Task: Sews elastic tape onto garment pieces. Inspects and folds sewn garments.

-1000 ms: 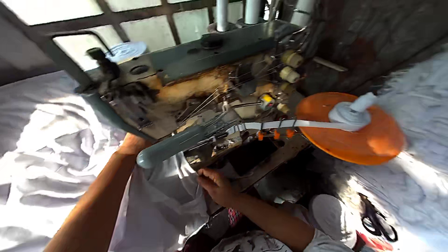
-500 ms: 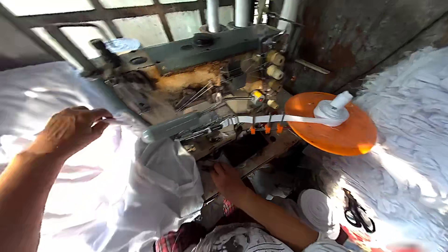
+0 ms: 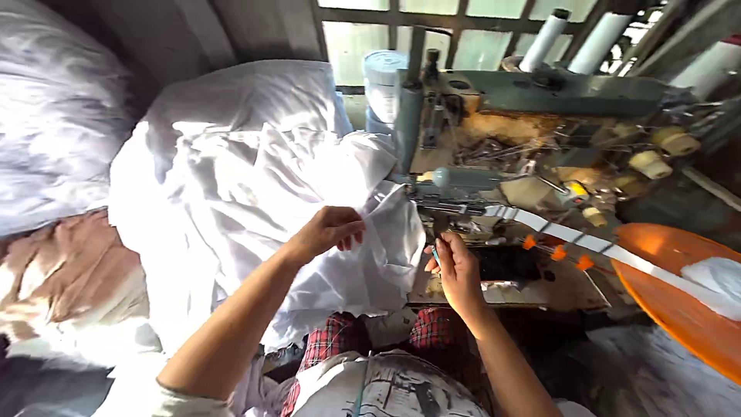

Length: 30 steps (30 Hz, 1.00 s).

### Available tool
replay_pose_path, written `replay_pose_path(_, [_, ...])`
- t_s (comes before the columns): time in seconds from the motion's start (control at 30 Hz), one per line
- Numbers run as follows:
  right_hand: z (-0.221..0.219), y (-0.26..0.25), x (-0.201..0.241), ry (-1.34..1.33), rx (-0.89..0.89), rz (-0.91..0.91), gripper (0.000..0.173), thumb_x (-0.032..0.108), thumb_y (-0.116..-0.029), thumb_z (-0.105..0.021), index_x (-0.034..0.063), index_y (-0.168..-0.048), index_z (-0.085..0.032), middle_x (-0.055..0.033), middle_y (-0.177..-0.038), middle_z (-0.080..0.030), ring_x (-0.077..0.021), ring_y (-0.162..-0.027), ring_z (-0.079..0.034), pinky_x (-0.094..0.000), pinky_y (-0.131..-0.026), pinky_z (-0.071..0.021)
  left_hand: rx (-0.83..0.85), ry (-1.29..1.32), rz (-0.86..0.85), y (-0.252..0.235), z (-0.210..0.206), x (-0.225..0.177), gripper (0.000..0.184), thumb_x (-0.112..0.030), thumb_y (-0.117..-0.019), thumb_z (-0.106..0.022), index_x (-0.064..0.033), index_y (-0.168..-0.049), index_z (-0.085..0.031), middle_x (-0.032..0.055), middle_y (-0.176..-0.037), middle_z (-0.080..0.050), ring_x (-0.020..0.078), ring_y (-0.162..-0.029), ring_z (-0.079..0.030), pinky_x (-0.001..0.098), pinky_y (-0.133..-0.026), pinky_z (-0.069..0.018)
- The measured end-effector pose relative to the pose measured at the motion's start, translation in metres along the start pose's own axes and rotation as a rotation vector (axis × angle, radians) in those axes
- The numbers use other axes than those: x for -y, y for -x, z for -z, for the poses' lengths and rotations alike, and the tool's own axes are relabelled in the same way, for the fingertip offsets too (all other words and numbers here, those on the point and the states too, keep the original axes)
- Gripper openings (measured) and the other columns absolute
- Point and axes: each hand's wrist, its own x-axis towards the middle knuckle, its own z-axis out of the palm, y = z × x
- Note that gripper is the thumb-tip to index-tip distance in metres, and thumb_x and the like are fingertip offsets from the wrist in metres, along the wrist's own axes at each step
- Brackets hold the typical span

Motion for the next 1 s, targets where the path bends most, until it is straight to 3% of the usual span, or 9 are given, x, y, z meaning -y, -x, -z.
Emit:
replay_pose_path(0.07, [-0.010,-0.016,0.014,0.161,0.084,0.041,0.030,0.007,-0.1057,-0.042,-0.0109,-0.120,-0.061,-0.0124,-0.088,-0.070,-0.0178,-0.068,-0.067,-0.0343,-0.065,-0.0583,-0.050,0.065,0.005,0.003,-0.006,-0.002,0.014,-0.009,-0.1037,-0.054,-0.0008,-0.101,-0.065,-0.0024,-0.077,-0.069,0.0021,-0.062,-0.062,0.0192,-0.060,-0.0532])
replay_pose_path(0.13, [-0.024,-0.029,0.029,0.365,0.098,0.108,0.027,0.007,-0.1031,-0.048,-0.0104,-0.116,-0.064,-0.0173,-0.087,-0.070,-0.0291,-0.072,-0.070,-0.0456,-0.067,-0.0584,-0.099,0.046,-0.040,0.005,-0.009,-0.004,0.012,-0.008,-0.1027,-0.056,0.0005,-0.102,-0.065,-0.0017,-0.077,-0.069,0.0014,-0.062,-0.062,0.0185,-0.060,-0.0525])
replay_pose_path(0.2, [-0.039,-0.038,0.040,0.534,0.085,0.154,0.025,0.012,-0.1017,-0.054,-0.0073,-0.109,-0.068,-0.0200,-0.086,-0.072,-0.0352,-0.073,-0.073,-0.0503,-0.064,-0.0577,-0.143,-0.050,-0.134,0.007,-0.012,0.000,0.014,-0.010,-0.1011,-0.057,0.0016,-0.103,-0.066,0.0004,-0.082,-0.069,0.0015,-0.066,-0.063,0.0189,-0.063,-0.0536])
replay_pose_path(0.3, [-0.060,-0.046,0.041,0.650,0.023,0.208,0.022,0.016,-0.0978,-0.062,-0.0042,-0.099,-0.070,-0.0191,-0.081,-0.071,-0.0355,-0.066,-0.071,-0.0487,-0.056,-0.0553,-0.245,-0.364,-0.274,0.013,-0.018,0.001,0.018,-0.013,-0.0991,-0.060,0.0010,-0.103,-0.071,0.0093,-0.088,-0.072,0.0132,-0.072,-0.067,0.0313,-0.068,-0.0570])
replay_pose_path(0.37, [-0.067,-0.049,0.038,0.655,-0.036,0.254,0.022,0.017,-0.0964,-0.063,-0.0031,-0.097,-0.070,-0.0172,-0.078,-0.070,-0.0332,-0.062,-0.070,-0.0462,-0.051,-0.0539,-0.340,-0.576,-0.381,0.016,-0.024,0.005,0.019,-0.014,-0.0992,-0.059,-0.0007,-0.099,-0.073,0.0122,-0.085,-0.071,0.0226,-0.071,-0.068,0.0410,-0.066,-0.0565])
replay_pose_path(0.5, [-0.061,-0.045,0.036,0.680,0.007,0.244,0.025,0.020,-0.0968,-0.063,-0.0034,-0.095,-0.070,-0.0169,-0.076,-0.070,-0.0328,-0.062,-0.070,-0.0469,-0.052,-0.0544,-0.410,-0.829,-0.592,0.015,-0.027,0.017,0.023,-0.010,-0.0981,-0.052,-0.0037,-0.095,-0.074,0.0115,-0.085,-0.072,0.0269,-0.078,-0.072,0.0408,-0.066,-0.0576])
replay_pose_path(0.57, [-0.057,-0.039,0.040,0.723,0.045,0.205,0.023,0.018,-0.0962,-0.064,-0.0046,-0.094,-0.069,-0.0178,-0.073,-0.068,-0.0350,-0.062,-0.070,-0.0485,-0.052,-0.0538,-0.389,-0.868,-0.616,0.017,-0.026,0.017,0.022,-0.007,-0.0974,-0.051,-0.0034,-0.094,-0.073,0.0119,-0.086,-0.071,0.0284,-0.079,-0.071,0.0408,-0.066,-0.0569])
replay_pose_path(0.8, [-0.062,-0.058,0.035,0.706,0.076,0.316,0.026,0.021,-0.0971,-0.062,-0.0038,-0.092,-0.069,-0.0178,-0.075,-0.068,-0.0340,-0.062,-0.070,-0.0474,-0.052,-0.0538,-0.373,-0.883,-0.663,0.012,-0.029,0.010,0.021,-0.004,-0.0952,-0.051,-0.0033,-0.092,-0.072,0.0097,-0.079,-0.067,0.0270,-0.074,-0.067,0.0387,-0.063,-0.0533])
replay_pose_path(1.0, [-0.048,-0.052,0.042,0.703,0.104,0.263,0.028,0.022,-0.0975,-0.064,-0.0053,-0.094,-0.069,-0.0197,-0.075,-0.069,-0.0373,-0.065,-0.071,-0.0513,-0.056,-0.0542,-0.400,-0.844,-0.672,0.015,-0.014,0.010,0.020,-0.007,-0.0963,-0.055,-0.0053,-0.089,-0.075,0.0073,-0.080,-0.068,0.0240,-0.078,-0.067,0.0377,-0.067,-0.0539])
